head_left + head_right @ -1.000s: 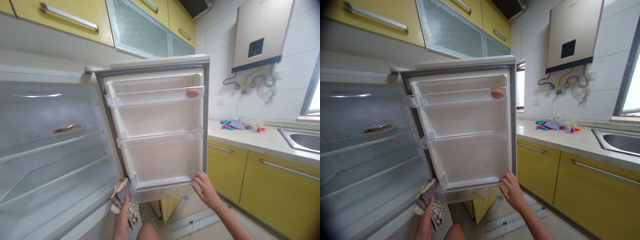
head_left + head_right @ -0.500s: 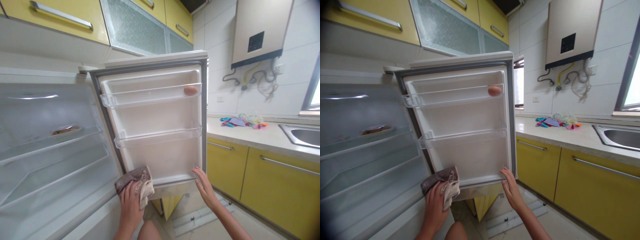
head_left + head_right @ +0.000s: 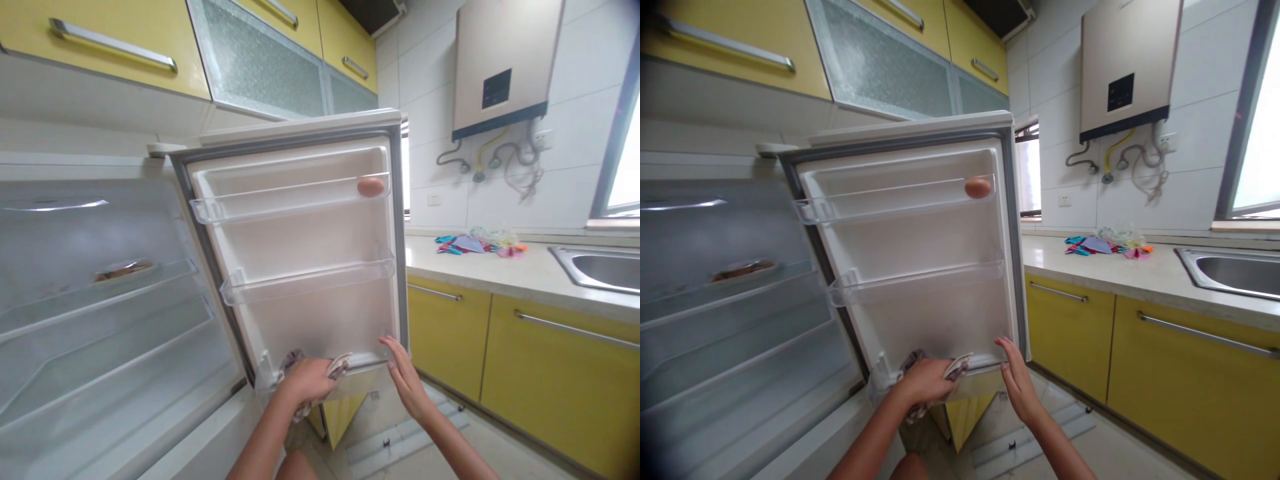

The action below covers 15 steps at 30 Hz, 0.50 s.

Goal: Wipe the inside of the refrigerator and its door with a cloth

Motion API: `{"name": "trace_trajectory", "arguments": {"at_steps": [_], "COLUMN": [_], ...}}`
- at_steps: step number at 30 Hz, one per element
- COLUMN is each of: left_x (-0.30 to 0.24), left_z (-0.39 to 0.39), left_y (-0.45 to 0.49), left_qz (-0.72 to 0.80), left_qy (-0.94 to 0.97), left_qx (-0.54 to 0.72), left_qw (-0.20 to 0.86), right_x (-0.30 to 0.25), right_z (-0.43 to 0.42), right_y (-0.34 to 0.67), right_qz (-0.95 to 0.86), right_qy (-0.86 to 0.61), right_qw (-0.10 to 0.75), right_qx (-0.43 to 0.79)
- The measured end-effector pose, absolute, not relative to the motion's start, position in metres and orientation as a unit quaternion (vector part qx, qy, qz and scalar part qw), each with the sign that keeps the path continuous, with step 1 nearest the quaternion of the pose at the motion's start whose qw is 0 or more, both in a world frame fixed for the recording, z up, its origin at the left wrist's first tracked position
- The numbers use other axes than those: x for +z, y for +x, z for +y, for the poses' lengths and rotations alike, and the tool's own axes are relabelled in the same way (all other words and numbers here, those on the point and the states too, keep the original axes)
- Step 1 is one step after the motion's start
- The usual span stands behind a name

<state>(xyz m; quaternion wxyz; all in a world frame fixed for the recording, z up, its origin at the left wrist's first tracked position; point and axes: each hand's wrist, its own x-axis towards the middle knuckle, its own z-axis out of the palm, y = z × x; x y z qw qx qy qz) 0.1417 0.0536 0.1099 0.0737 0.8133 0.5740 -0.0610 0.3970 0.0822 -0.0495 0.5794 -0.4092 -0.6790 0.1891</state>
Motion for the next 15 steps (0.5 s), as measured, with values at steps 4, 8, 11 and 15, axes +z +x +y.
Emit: {"name": "trace_trajectory", "arguments": {"at_steps": [4,8,11,15], "left_x": [0.100,0.092,0.085,0.077], "left_z": [0.057,0.054,0.047,0.037], "left_y": [0.200,0.251,0.269,0.256], "left_qz": [0.538,0.520,0.510,0.502], "left_qy": [0.841,0.854,0.859,0.862], "left_qx": [-0.029,0.003,0.035,0.067], "left_qw": [0.055,0.038,0.024,0.009], "right_x": [-0.043,-0.036,-0.030,-0.026], "right_z": [0.085,0.088,0.086,0.079], "right_y": [0.407,0.417,0.417,0.412], "right_qz": [-0.675,-0.643,-0.615,-0.630], "right_qy": [-0.366,-0.337,-0.343,-0.374], "right_qw": [0.570,0.567,0.575,0.553], "right_qx": [0.291,0.389,0.416,0.396]}}
